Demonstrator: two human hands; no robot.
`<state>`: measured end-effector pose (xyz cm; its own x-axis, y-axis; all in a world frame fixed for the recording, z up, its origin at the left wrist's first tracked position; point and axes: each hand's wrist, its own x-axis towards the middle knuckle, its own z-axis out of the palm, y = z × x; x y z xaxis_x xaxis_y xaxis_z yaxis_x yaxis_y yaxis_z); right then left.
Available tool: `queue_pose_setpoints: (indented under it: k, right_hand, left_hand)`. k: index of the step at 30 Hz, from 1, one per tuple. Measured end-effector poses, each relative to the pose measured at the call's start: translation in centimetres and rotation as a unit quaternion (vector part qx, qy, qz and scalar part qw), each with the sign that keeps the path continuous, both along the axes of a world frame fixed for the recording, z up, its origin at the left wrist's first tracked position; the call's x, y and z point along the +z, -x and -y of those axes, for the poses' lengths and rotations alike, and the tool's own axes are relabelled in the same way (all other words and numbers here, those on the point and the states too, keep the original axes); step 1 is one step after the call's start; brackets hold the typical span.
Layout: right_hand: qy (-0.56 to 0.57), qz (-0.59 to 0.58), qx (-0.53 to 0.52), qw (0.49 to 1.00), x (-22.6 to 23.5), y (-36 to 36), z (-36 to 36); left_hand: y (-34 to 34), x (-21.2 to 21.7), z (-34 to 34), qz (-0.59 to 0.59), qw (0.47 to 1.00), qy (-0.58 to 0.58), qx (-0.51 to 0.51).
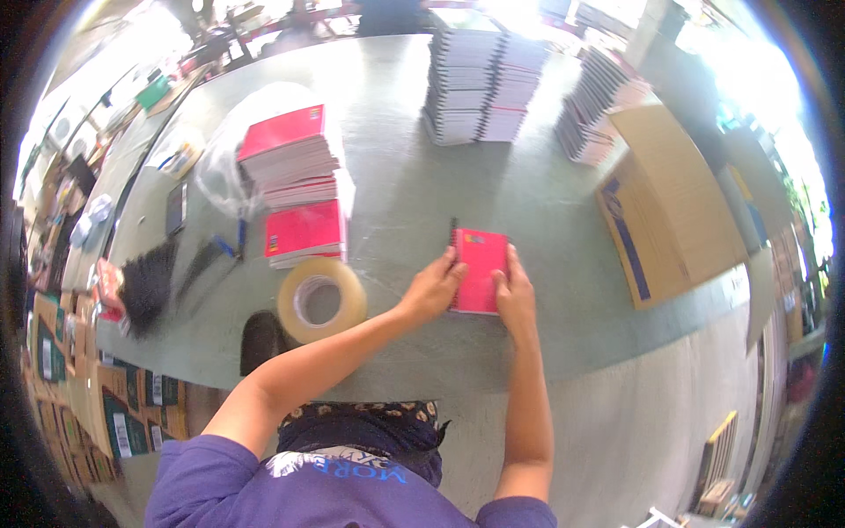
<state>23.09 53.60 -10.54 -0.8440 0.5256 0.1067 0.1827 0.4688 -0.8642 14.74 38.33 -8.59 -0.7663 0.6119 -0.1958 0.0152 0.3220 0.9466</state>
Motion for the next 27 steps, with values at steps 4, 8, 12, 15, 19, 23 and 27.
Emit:
queue_pose_setpoints:
  k: [4, 8, 12, 15, 19, 23, 27]
  right_hand:
    - [0.037, 0.009, -0.009, 0.999, 0.6, -0.5, -0.2]
    - [-0.05, -0.087, -0.084, 0.991, 1.6, -1.0, -0.7]
    - [0.018, -0.1, -0.05, 0.994, 6.1, 0.4, 2.8]
    - [0.026, -0.082, 0.071, 0.994, 6.1, 3.4, 7.2]
    - [0.098, -0.211, 0.114, 0.966, 6.1, 6.4, 16.0]
    - [0.324, -0.17, 0.232, 0.901, 6.6, 7.3, 17.3]
    - [0.099, -0.061, 0.264, 0.958, 13.9, 6.9, 18.9]
  left_hand:
    - [2.2, 2.6, 3.3, -0.165, 0.984, -0.005, -0.058]
    - [7.3, 6.5, 12.5, -0.429, 0.898, 0.043, -0.085]
    - [8.8, 5.3, 22.3, -0.584, 0.77, 0.249, -0.057]
    - [8.5, 2.9, 24.5, -0.632, 0.735, 0.245, -0.024]
    - [4.7, 5.3, 23.7, -0.567, 0.814, 0.117, 0.047]
    - [0.7, 6.4, 22.5, -0.182, 0.972, -0.144, 0.044]
    - [3.7, 3.5, 27.5, -0.448, 0.891, 0.019, 0.077]
